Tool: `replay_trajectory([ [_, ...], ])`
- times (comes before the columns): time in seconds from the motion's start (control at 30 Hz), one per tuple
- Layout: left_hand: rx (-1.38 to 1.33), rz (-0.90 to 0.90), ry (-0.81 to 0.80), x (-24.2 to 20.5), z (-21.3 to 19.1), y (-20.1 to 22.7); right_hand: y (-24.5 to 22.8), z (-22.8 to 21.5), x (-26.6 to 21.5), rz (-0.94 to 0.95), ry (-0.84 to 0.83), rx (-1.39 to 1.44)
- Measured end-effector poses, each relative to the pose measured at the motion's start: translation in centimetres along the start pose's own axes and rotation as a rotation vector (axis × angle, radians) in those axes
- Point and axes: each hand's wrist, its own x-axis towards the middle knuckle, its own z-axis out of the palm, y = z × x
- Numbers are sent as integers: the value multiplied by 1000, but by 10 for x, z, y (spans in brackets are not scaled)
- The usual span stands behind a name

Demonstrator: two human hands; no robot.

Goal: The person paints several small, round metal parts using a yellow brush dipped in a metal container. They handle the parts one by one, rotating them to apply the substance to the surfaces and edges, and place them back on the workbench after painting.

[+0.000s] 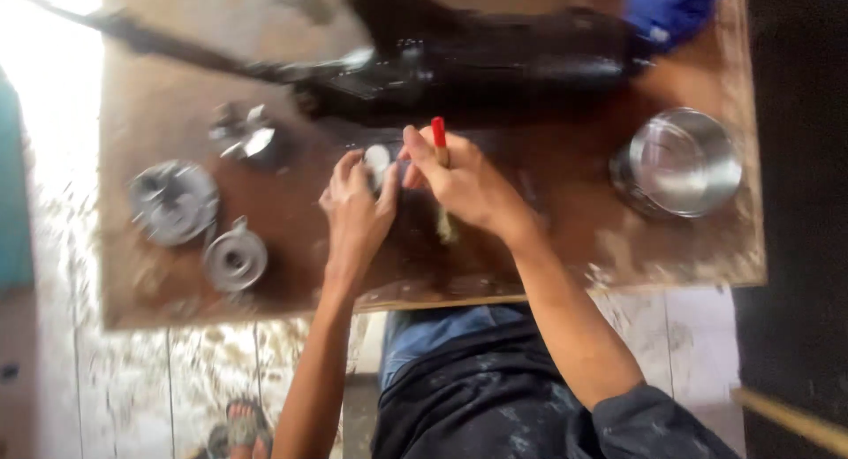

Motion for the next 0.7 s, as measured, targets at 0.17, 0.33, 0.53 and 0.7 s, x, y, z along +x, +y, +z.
replay_trajectory([
  [0.17,-881,-216,-342,-11,8,79,46,-93,-74,-60,234,-11],
  [0.33,-1739,-803,-680,-15,31,132,94,-176,-135,85,670,36],
  [0.53,-1889,-895,-657,-20,63,146,179,-231,-147,-42,1042,-492],
  [0.7,-2034,-784,-684,-22,82,135,199,-228,-131,117,944,21],
])
